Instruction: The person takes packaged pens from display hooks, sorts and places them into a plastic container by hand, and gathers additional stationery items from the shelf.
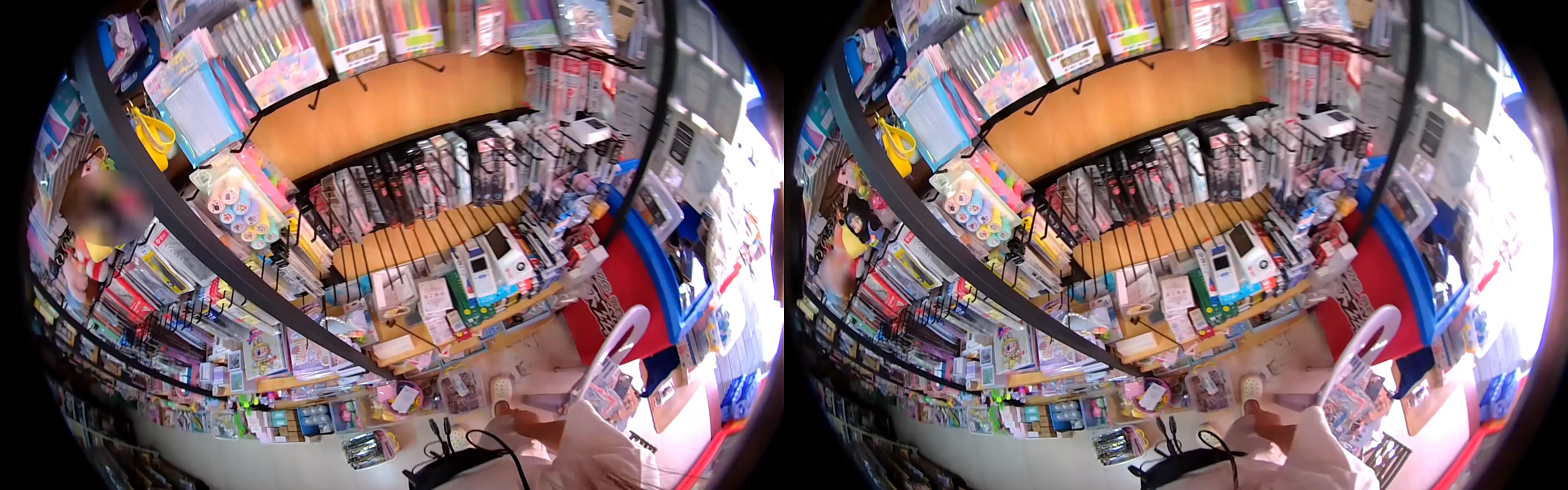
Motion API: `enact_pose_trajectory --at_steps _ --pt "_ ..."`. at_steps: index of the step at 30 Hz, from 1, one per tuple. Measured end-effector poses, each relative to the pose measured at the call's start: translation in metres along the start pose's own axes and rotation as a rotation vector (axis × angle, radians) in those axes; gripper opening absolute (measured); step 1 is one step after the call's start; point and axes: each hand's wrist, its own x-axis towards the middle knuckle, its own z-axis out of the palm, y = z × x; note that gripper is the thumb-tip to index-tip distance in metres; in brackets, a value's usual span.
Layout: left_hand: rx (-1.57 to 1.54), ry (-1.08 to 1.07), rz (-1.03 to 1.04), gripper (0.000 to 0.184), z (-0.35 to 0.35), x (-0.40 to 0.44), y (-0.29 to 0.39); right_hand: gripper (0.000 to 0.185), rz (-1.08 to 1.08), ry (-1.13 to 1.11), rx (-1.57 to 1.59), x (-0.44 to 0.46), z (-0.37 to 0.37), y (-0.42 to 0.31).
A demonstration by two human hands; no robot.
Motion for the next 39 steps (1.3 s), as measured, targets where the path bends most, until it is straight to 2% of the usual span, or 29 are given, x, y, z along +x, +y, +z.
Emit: enact_pose_trajectory --at_steps 1,3,4,5,7,9,11,12,14,15,16,17,18,19,21,22,23,25,26,29,33,37,39 --pt "0.048 -0.008 0.021 0.018 -0.003 0.009 -0.001 0.032 0.105 -0.029 0.031 -0.022 0.009 0.029" --pt "0.156 -0.024 0.076 0.019 -0.008 0.027 -0.007 0.030 0.149 0.015 0.147 -0.055 0.020 0.057" --pt "0.224 -0.033 0.112 0.019 -0.011 0.038 -0.010 0.028 0.090 0.097 0.232 -0.066 0.020 0.066" --pt "0.310 -0.039 0.157 0.020 -0.016 0.048 -0.014 0.027 0.032 0.182 0.316 -0.077 0.018 0.071" --pt "0.532 -0.051 0.284 0.021 -0.026 0.069 -0.025 0.026 0.114 0.305 0.384 -0.093 0.001 0.050" --pt "0.824 -0.060 0.505 0.023 -0.044 0.101 -0.041 0.026 0.209 0.411 0.459 -0.107 -0.025 0.012" --pt "1.199 -0.034 0.915 0.025 -0.072 0.137 -0.038 0.025 0.202 0.518 0.562 -0.121 -0.045 -0.002" --pt "1.296 -0.087 0.893 0.023 -0.075 0.145 -0.033 0.025 0.120 0.558 0.614 -0.115 -0.028 0.010" --pt "1.656 -0.133 1.077 0.018 -0.068 0.146 0.003 0.022 0.013 0.730 0.589 -0.136 -0.019 0.016" --pt "1.775 -0.177 1.075 0.016 -0.059 0.133 0.026 0.018 0.000 0.671 0.638 -0.143 -0.013 0.026" --pt "1.295 -0.133 0.902 0.014 -0.041 0.100 0.049 0.015 0.048 0.595 0.729 -0.168 -0.026 0.023" --pt "0.685 -0.272 0.499 0.014 -0.031 0.090 0.054 0.016 0.077 0.539 0.764 -0.188 -0.030 0.025" --pt "0.014 -0.209 0.172 0.016 -0.021 0.080 0.059 0.016 0.147 0.504 0.800 -0.203 -0.029 0.028" --pt "0.526 -0.154 0.649 0.017 -0.018 0.090 0.050 0.017 0.210 0.467 0.832 -0.215 -0.026 0.032" --pt "1.528 0.010 1.608 0.021 -0.033 0.142 -0.006 0.019 0.291 0.531 0.749 -0.224 0.002 0.047" --pt "1.498 0.052 1.202 0.024 -0.031 0.181 -0.048 0.021 0.328 0.560 0.705 -0.228 0.015 0.055" --pt "1.284 -0.150 0.886 0.024 -0.037 0.148 -0.050 0.021 0.389 0.511 0.727 -0.233 0.023 0.062" --pt "1.206 -0.243 0.654 0.023 -0.037 0.113 -0.059 0.021 0.512 0.410 0.770 -0.245 0.040 0.078" --pt "1.215 -0.271 0.603 0.023 -0.034 0.101 -0.064 0.026 0.459 0.444 0.893 -0.245 0.065 0.093" --pt "1.247 -0.326 0.573 0.022 -0.021 0.083 -0.064 0.028 0.440 0.450 0.822 -0.268 0.106 0.127" --pt "1.170 -0.327 0.655 0.022 0.005 0.089 -0.045 0.022 0.696 0.288 1.230 -0.310 0.134 0.163" --pt "0.391 -0.279 0.271 0.022 0.052 0.075 -0.027 0.016 0.794 0.190 1.239 -0.326 0.188 0.207" --pt "0.293 -0.267 0.249 0.023 0.074 0.060 -0.019 0.015 0.797 0.181 1.245 -0.323 0.188 0.220"
